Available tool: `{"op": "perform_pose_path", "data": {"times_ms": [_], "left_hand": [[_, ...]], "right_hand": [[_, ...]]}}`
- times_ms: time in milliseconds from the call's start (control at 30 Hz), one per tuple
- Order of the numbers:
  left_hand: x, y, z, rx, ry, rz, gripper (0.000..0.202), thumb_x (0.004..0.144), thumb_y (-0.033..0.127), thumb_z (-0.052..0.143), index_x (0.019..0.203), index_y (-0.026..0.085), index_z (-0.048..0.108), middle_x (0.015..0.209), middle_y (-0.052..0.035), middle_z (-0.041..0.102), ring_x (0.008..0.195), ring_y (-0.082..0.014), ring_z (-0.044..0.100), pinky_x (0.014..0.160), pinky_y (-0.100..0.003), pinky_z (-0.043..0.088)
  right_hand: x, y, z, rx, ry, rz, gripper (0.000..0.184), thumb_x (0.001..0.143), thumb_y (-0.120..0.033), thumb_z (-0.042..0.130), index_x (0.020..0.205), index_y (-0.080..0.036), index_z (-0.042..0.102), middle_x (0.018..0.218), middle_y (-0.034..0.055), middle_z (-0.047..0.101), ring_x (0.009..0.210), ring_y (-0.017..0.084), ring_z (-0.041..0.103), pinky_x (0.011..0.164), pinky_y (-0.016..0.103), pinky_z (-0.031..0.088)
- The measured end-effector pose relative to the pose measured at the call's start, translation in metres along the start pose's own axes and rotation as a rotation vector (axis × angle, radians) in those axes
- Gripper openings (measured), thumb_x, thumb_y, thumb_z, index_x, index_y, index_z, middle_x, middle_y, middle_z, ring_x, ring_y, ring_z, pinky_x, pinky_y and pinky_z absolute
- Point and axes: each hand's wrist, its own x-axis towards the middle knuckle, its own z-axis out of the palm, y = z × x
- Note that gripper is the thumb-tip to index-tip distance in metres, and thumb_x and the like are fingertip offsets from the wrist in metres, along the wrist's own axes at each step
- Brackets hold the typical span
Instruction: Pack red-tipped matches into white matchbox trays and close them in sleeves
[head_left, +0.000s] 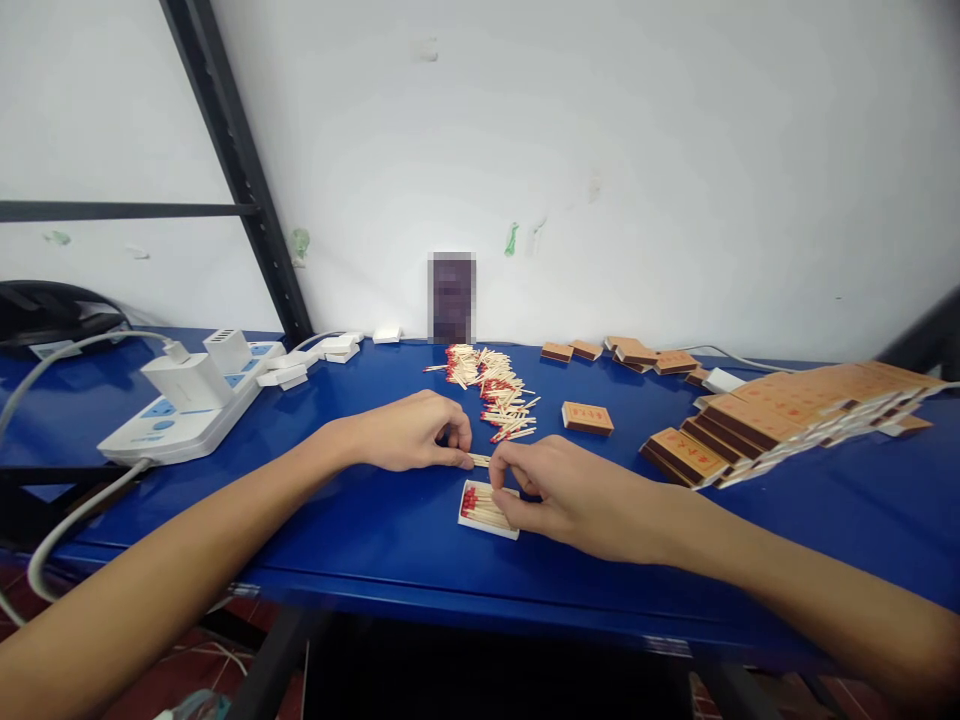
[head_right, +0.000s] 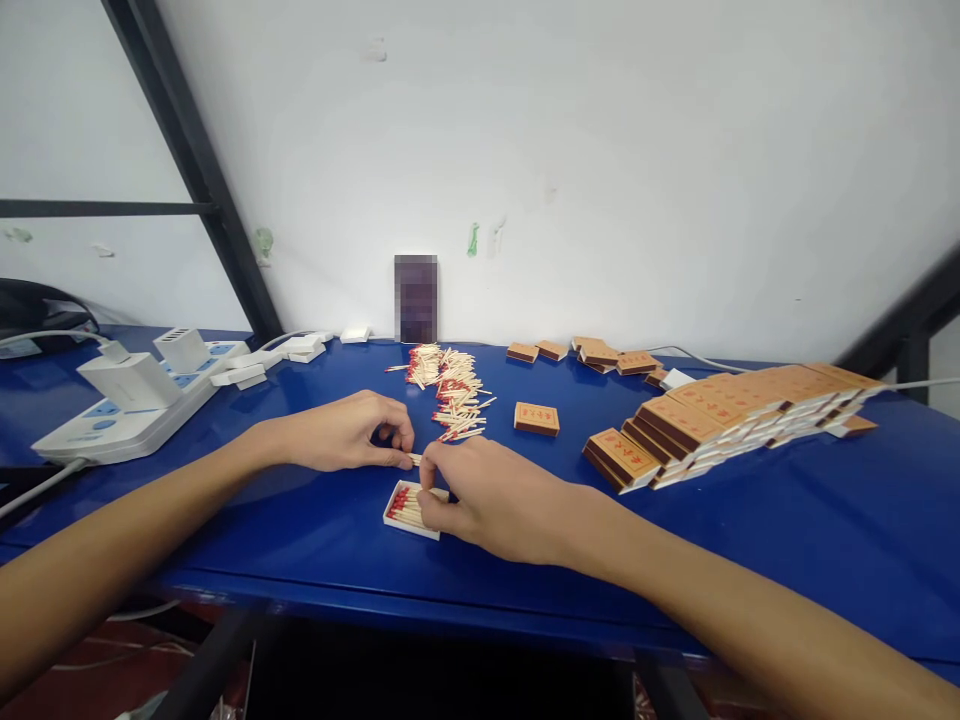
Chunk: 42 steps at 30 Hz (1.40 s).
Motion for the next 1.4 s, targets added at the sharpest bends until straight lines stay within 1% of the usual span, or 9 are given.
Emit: {"op": "perform_pose_path", "data": {"times_ms": [167,333,400,533,633,700,900,1233,1400], "left_hand": [[-0.001,0.004,-0.004,0.068,-0.002,0.003,0.02,0.088,0.034,0.062,0.082,0.016,0.07,0.079,-0.0013,0.069,0.071,-0.012,0.059,0.066,-0.024,0.042],[-0.004,0.006,-0.01,0.062,-0.065,-0.003,0.014,0.086,0.026,0.062,0.088,0.017,0.072,0.082,-0.0014,0.07,0.069,-0.0113,0.06,0.064,-0.022,0.043],[-0.003,0.006,-0.013,0.067,-0.087,-0.009,0.013,0.085,0.024,0.061,0.087,0.017,0.072,0.08,-0.0013,0.07,0.068,-0.0115,0.061,0.063,-0.022,0.042],[0.007,0.014,-0.017,0.135,-0.168,-0.05,0.008,0.074,0.015,0.061,0.076,0.016,0.068,0.067,0.0014,0.066,0.058,-0.0102,0.056,0.054,-0.022,0.037],[0.018,0.024,-0.019,0.237,-0.254,-0.091,0.003,0.066,0.012,0.062,0.065,0.016,0.062,0.056,0.0036,0.058,0.048,-0.0094,0.047,0.047,-0.024,0.03],[0.024,0.031,-0.02,0.299,-0.287,-0.096,0.01,0.062,0.012,0.063,0.057,0.016,0.056,0.049,0.0047,0.051,0.044,-0.0093,0.041,0.045,-0.025,0.026],[0.029,0.035,-0.019,0.342,-0.338,-0.084,0.024,0.06,0.015,0.061,0.047,0.017,0.042,0.041,0.0053,0.04,0.04,-0.0092,0.033,0.044,-0.027,0.025],[0.025,0.03,-0.02,0.331,-0.319,-0.105,0.009,0.06,0.018,0.06,0.057,0.017,0.051,0.05,0.003,0.051,0.045,-0.0102,0.041,0.043,-0.025,0.026],[0.022,0.033,-0.027,0.292,-0.288,-0.105,0.006,0.059,0.016,0.058,0.06,0.017,0.052,0.049,0.0041,0.051,0.043,-0.0089,0.039,0.043,-0.025,0.025]], "right_hand": [[-0.002,0.015,-0.001,0.005,0.121,0.044,0.011,0.091,-0.028,0.045,0.096,-0.022,0.053,0.064,-0.0052,0.048,0.056,0.011,0.041,0.054,0.024,0.031],[-0.003,0.021,-0.004,0.006,0.038,0.016,0.01,0.091,-0.031,0.048,0.09,-0.022,0.052,0.061,-0.006,0.045,0.054,0.01,0.04,0.052,0.024,0.03],[-0.004,0.02,-0.004,0.029,0.023,-0.017,0.016,0.091,-0.037,0.051,0.095,-0.022,0.053,0.064,-0.0053,0.046,0.057,0.011,0.042,0.054,0.024,0.032],[-0.007,0.016,0.0,0.049,0.044,-0.082,0.037,0.082,-0.047,0.063,0.105,-0.021,0.05,0.087,0.0006,0.055,0.069,0.013,0.048,0.061,0.026,0.037],[-0.007,0.015,0.003,0.042,0.045,-0.116,0.044,0.077,-0.046,0.068,0.107,-0.021,0.048,0.095,0.0022,0.057,0.072,0.014,0.049,0.062,0.027,0.038],[-0.006,0.016,0.005,0.048,0.055,-0.127,0.045,0.076,-0.045,0.068,0.108,-0.021,0.047,0.096,0.0022,0.057,0.072,0.014,0.049,0.061,0.027,0.038],[-0.003,0.023,0.009,0.072,0.086,-0.14,0.039,0.077,-0.037,0.067,0.106,-0.021,0.047,0.09,-0.0007,0.058,0.068,0.012,0.049,0.061,0.026,0.038],[0.0,0.026,0.012,-0.027,0.109,-0.19,0.03,0.079,-0.036,0.064,0.105,-0.023,0.055,0.075,-0.0041,0.051,0.064,0.012,0.046,0.06,0.026,0.034],[0.0,0.024,0.005,-0.061,0.107,-0.098,0.026,0.077,-0.038,0.065,0.095,-0.022,0.055,0.074,-0.0035,0.054,0.062,0.013,0.046,0.058,0.026,0.032]]}}
